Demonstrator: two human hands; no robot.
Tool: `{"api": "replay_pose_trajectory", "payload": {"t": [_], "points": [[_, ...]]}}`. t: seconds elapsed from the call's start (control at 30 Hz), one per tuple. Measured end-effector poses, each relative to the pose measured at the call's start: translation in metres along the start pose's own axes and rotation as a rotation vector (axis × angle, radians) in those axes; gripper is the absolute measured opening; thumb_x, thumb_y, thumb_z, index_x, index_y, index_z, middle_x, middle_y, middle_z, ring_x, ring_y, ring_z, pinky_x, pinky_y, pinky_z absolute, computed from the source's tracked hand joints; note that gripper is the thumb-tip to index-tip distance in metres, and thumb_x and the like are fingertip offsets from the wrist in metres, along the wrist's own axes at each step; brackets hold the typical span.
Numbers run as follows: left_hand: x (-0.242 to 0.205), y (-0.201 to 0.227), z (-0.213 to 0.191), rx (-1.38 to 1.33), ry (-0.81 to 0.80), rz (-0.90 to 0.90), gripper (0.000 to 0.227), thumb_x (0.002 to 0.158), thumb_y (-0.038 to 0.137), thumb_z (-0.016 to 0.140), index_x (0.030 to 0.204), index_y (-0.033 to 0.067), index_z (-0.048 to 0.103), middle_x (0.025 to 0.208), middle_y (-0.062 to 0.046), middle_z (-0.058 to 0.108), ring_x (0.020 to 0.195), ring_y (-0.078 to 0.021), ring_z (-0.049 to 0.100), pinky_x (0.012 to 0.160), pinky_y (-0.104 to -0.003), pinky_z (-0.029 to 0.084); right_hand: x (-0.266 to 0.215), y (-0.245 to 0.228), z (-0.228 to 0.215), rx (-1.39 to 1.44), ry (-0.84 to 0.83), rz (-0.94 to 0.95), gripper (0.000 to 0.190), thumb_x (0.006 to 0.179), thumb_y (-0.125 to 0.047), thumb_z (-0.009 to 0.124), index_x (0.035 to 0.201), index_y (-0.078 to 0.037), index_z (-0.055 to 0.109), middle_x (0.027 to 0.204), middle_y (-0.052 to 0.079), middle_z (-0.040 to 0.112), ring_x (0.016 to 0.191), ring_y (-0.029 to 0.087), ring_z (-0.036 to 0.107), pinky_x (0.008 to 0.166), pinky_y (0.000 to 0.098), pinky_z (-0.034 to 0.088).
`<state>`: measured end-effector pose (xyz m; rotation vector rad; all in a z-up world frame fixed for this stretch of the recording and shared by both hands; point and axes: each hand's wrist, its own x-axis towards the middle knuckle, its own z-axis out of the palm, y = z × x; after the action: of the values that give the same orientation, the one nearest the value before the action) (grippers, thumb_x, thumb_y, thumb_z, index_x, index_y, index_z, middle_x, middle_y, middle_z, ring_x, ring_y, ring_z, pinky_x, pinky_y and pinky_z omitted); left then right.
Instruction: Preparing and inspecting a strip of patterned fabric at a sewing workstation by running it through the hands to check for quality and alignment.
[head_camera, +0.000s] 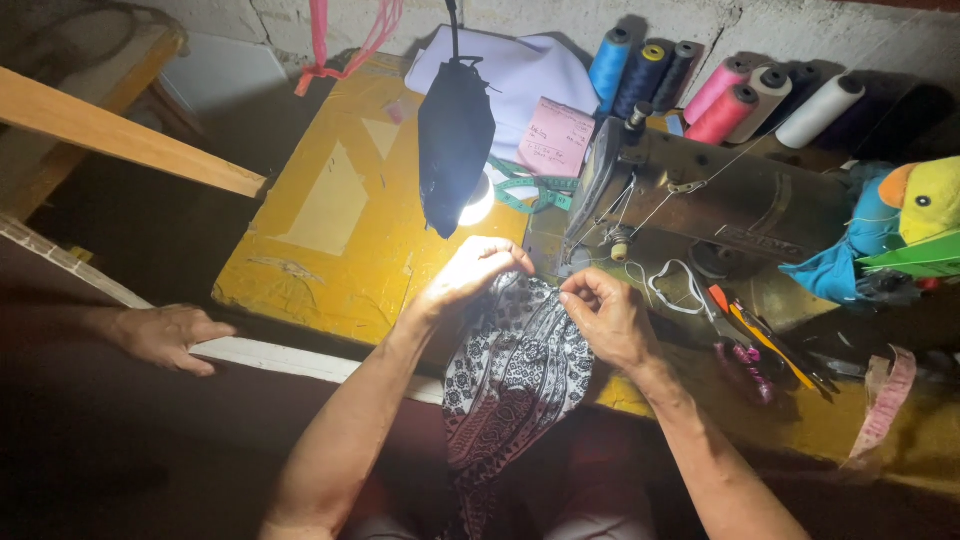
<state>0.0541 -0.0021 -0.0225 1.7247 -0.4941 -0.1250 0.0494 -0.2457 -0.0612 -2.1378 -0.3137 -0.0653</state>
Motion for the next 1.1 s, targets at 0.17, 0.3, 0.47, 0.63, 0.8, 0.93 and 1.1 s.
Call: {"api": "replay_pose_trajectory", "payload": {"t": [0.17, 0.3, 0.47, 0.63, 0.8, 0.93, 1.1], "points": [[0.025, -0.039, 0.004, 0.173, 0.048, 0.047, 0.014, 0.083, 0.028, 0.078, 0.093, 0.018, 0.078, 0.082, -0.006, 0.074, 0.081, -0.0192, 0.071, 0.078, -0.037, 0.056, -0.002, -0.005, -0.002, 0.01, -0.007, 0.024, 0.014, 0.086, -0.014, 0.074, 0.099, -0.016, 0.079, 0.078, 0.006, 0.075, 0.068, 0.013, 0.066, 0.063, 0.0305, 0.058], [0.014, -0.024, -0.004, 0.239, 0.021, 0.098, 0.019, 0.087, 0.027, 0.076, 0.103, 0.0164, 0.079, 0.09, -0.011, 0.077, 0.089, -0.0283, 0.074, 0.082, -0.043, 0.056, -0.006, -0.004, -0.007, 0.017, -0.013, -0.006, 0.016, 0.082, -0.013, 0.075, 0.098, -0.013, 0.08, 0.077, 0.005, 0.075, 0.067, 0.012, 0.065, 0.063, 0.0303, 0.059], [0.02, -0.035, -0.001, 0.557, 0.023, 0.187, 0.012, 0.087, 0.026, 0.077, 0.096, 0.0167, 0.078, 0.088, -0.011, 0.073, 0.087, -0.0343, 0.073, 0.079, -0.045, 0.058, -0.006, 0.011, -0.009, -0.108, 0.053, -0.087, 0.013, 0.083, -0.015, 0.074, 0.093, -0.017, 0.081, 0.079, 0.006, 0.074, 0.07, 0.017, 0.071, 0.063, 0.0294, 0.059], [0.053, -0.082, 0.0, 0.793, 0.045, 0.15, 0.01, 0.09, 0.029, 0.07, 0.092, 0.0199, 0.074, 0.088, -0.007, 0.069, 0.086, -0.032, 0.072, 0.079, -0.044, 0.059, 0.016, 0.043, -0.006, -0.334, 0.154, -0.258, 0.013, 0.09, -0.016, 0.069, 0.098, -0.018, 0.079, 0.081, 0.005, 0.072, 0.075, 0.021, 0.074, 0.066, 0.033, 0.061], [0.056, -0.083, 0.003, 0.966, 0.073, 0.246, 0.01, 0.091, 0.03, 0.066, 0.087, 0.0213, 0.067, 0.085, -0.004, 0.063, 0.084, -0.0278, 0.067, 0.076, -0.041, 0.056, 0.027, 0.059, -0.003, -0.429, 0.163, -0.368, 0.017, 0.094, -0.01, 0.064, 0.106, -0.015, 0.076, 0.083, 0.011, 0.073, 0.08, 0.029, 0.076, 0.07, 0.0401, 0.063], [0.038, -0.059, 0.013, 1.23, 0.09, 0.499, 0.012, 0.094, 0.029, 0.062, 0.084, 0.022, 0.06, 0.082, 0.0, 0.052, 0.08, -0.02, 0.058, 0.071, -0.035, 0.047, 0.011, 0.05, -0.01, -0.452, 0.091, -0.411, 0.019, 0.091, -0.001, 0.063, 0.102, -0.009, 0.076, 0.084, 0.012, 0.07, 0.078, 0.029, 0.075, 0.068, 0.0391, 0.063], [0.044, -0.101, 0.011, 1.278, 0.116, 0.642, 0.014, 0.098, 0.027, 0.059, 0.086, 0.0207, 0.055, 0.083, 0.0, 0.047, 0.081, -0.0205, 0.052, 0.073, -0.037, 0.041, 0.0, 0.047, -0.011, -0.503, 0.114, -0.513, 0.019, 0.089, 0.0, 0.064, 0.098, -0.011, 0.077, 0.08, 0.009, 0.068, 0.076, 0.026, 0.074, 0.067, 0.0373, 0.063]]}}
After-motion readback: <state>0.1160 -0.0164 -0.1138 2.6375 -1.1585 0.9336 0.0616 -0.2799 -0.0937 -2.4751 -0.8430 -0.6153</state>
